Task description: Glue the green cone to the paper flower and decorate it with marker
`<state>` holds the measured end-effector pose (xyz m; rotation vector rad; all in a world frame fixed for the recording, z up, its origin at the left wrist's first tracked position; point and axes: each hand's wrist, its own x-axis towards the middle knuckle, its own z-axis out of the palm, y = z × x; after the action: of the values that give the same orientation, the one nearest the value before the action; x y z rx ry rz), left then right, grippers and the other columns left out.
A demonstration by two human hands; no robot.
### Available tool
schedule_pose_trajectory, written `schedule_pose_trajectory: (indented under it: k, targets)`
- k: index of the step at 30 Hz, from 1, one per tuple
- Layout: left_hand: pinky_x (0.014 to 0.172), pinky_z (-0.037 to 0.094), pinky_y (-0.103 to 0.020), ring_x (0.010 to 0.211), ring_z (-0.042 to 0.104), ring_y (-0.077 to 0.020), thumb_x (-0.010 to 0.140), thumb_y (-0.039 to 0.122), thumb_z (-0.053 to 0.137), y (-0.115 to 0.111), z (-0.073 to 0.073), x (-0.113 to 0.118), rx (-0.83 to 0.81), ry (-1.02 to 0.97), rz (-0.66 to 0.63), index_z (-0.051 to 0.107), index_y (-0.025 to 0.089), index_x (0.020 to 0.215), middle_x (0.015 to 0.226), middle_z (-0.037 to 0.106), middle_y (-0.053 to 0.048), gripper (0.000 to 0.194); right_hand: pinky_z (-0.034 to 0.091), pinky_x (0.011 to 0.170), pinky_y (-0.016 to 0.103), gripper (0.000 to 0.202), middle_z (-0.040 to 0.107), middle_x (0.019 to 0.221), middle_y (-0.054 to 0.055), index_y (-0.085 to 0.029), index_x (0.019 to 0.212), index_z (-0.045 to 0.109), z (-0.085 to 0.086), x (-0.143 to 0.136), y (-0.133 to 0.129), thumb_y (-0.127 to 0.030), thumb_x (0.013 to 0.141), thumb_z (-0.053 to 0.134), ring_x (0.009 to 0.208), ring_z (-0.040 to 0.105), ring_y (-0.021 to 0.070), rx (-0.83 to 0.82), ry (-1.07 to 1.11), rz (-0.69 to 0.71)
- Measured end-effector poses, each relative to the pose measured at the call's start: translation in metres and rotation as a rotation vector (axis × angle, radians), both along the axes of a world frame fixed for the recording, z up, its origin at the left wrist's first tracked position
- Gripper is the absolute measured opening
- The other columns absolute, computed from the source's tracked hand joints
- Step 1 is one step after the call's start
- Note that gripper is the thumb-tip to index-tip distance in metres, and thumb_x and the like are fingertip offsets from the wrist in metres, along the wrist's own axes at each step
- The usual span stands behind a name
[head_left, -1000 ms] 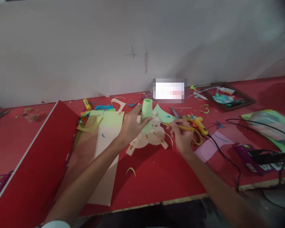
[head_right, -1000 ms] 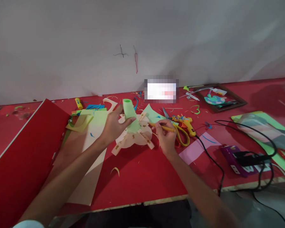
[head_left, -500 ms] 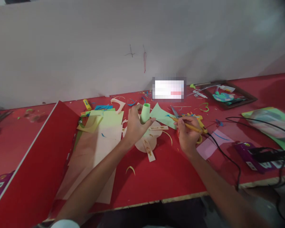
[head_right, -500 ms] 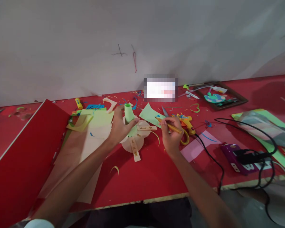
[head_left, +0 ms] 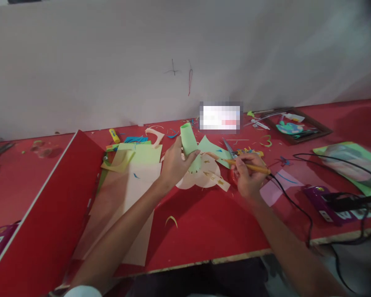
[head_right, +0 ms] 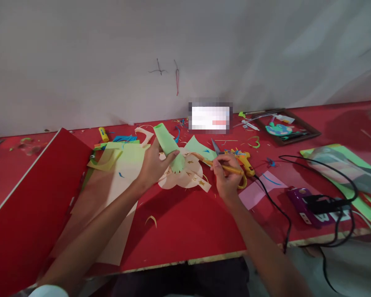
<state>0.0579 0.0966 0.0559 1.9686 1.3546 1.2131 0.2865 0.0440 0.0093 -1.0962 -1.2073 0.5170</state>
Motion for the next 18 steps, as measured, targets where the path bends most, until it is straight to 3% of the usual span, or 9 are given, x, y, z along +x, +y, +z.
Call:
schedule_pose_trajectory:
  k: [3,7,10,18]
  targets:
    - [0.073,0.053,-0.037,0.087,0.066,-0.0238,0.09,0.04,0.073,-0.004,0.006,0.007,0.074,0.089,0.077,0.054,0.022,0.107,0.095,0.067,-0.006,0.031,0.037,0.047,0.024,0.021,0.055,0.066,-0.004,-0.023,0.082,0.06,0.001,-0.005,-0.005,-0.038,0.095,0.066,0.051,0.048,0.0105,-0.009,-0.009,0.053]
    - [0.082,0.052,-0.042,0.1,0.064,-0.0289,0.09,0.038,0.072,-0.002,0.0,0.006,0.118,0.195,0.026,0.053,0.02,0.112,0.105,0.065,-0.01,0.034,0.046,0.059,0.026,0.013,0.061,0.073,-0.001,-0.023,0.084,0.063,0.0,-0.015,-0.004,-0.032,0.094,0.064,0.064,0.057,0.0135,-0.146,-0.152,0.377]
    - [0.075,0.05,-0.038,0.09,0.065,-0.0251,0.09,0.035,0.07,0.0,-0.011,0.003,0.042,0.161,-0.029,0.05,0.022,0.114,0.1,0.065,-0.006,0.034,0.049,0.068,0.027,0.009,0.068,0.084,0.001,-0.023,0.094,0.066,-0.006,-0.024,0.0,-0.032,0.095,0.062,0.076,0.063,0.0156,-0.238,-0.277,0.581]
    - [0.062,0.041,-0.03,0.072,0.06,-0.0186,0.086,0.032,0.07,0.002,-0.026,0.005,-0.054,0.031,-0.032,0.046,0.023,0.107,0.085,0.06,0.0,0.033,0.051,0.077,0.03,0.016,0.073,0.092,0.003,-0.023,0.096,0.069,-0.018,-0.042,0.008,-0.037,0.096,0.062,0.084,0.069,0.0186,-0.277,-0.379,0.634]
